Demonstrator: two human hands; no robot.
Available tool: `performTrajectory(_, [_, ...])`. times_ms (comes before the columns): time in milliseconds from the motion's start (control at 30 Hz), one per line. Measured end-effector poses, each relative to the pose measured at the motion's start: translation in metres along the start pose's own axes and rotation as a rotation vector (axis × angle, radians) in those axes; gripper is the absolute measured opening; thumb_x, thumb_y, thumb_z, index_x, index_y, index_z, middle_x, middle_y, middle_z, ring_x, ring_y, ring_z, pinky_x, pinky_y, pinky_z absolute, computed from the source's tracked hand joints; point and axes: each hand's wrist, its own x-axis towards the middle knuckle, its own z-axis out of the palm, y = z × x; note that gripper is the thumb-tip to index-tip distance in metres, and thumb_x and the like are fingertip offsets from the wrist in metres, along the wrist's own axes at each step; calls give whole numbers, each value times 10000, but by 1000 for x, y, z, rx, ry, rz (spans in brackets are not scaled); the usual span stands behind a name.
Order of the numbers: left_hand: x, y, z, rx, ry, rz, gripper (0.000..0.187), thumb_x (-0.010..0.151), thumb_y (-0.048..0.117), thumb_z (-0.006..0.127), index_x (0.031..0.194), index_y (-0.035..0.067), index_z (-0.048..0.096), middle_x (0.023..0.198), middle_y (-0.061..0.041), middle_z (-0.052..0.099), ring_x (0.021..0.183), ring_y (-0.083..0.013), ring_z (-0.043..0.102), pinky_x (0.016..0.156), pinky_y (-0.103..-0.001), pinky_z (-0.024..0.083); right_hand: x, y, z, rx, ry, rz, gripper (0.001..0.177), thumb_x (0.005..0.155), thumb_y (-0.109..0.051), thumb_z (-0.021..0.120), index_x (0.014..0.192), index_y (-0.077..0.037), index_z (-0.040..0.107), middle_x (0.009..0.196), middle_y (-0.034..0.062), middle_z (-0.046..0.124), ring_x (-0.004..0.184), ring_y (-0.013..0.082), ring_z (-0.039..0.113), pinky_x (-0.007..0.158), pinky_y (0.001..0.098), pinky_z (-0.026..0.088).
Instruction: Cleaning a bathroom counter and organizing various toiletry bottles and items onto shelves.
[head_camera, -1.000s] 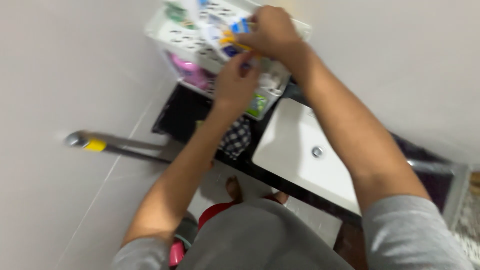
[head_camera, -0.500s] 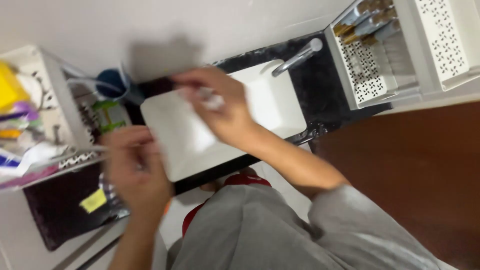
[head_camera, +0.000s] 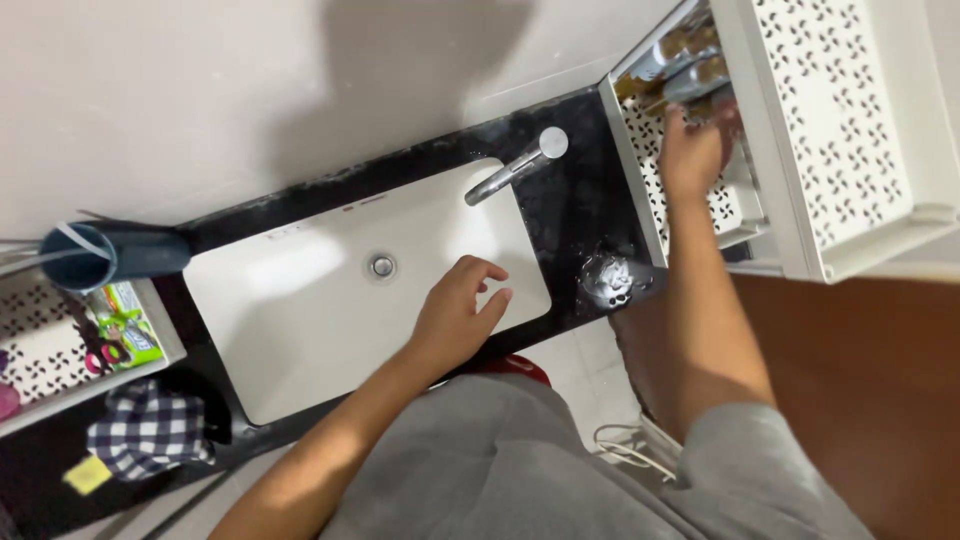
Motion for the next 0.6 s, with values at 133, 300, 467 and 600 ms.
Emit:
performTrajectory(133, [23,-8,17,20,36,-30,240,917,248,679,1081,73,667,1100,-100,668,929,-257,676,764,-370,538,53,99,68,-368,-32,36,909,1005,-568,741,1525,51,326,1513,294,424,1383,459,424,1159,525,327])
performTrajectory(300, [23,-28,28,22,121,-52,241,930,250,675,1083,65,667,1087,-121,677,904,-273,676,782,-377,544,55,124,91,-594,-173,183,1084,993,-803,556,1592,33,212,1630,294,294,1484,487,308,1222,570,261])
performTrajectory(467, [18,-42,34,-11,120,-15,240,942,248,668,1078,51,667,1078,-127,691,890,-280,678,783,-383,558,34,73,53,-430,-150,-46,959,1043,-415,706,1600,95,115,1527,377,405,1352,521,425,1144,610,249])
performTrajectory(600, [5,-43,24,-20,81,-48,241,942,255,663,1070,51,668,1064,-124,699,865,-278,675,775,-387,556,-5,25,-3,-221,-74,-217,729,1064,-215,679,1551,52,206,1413,255,593,1293,394,632,1252,551,325])
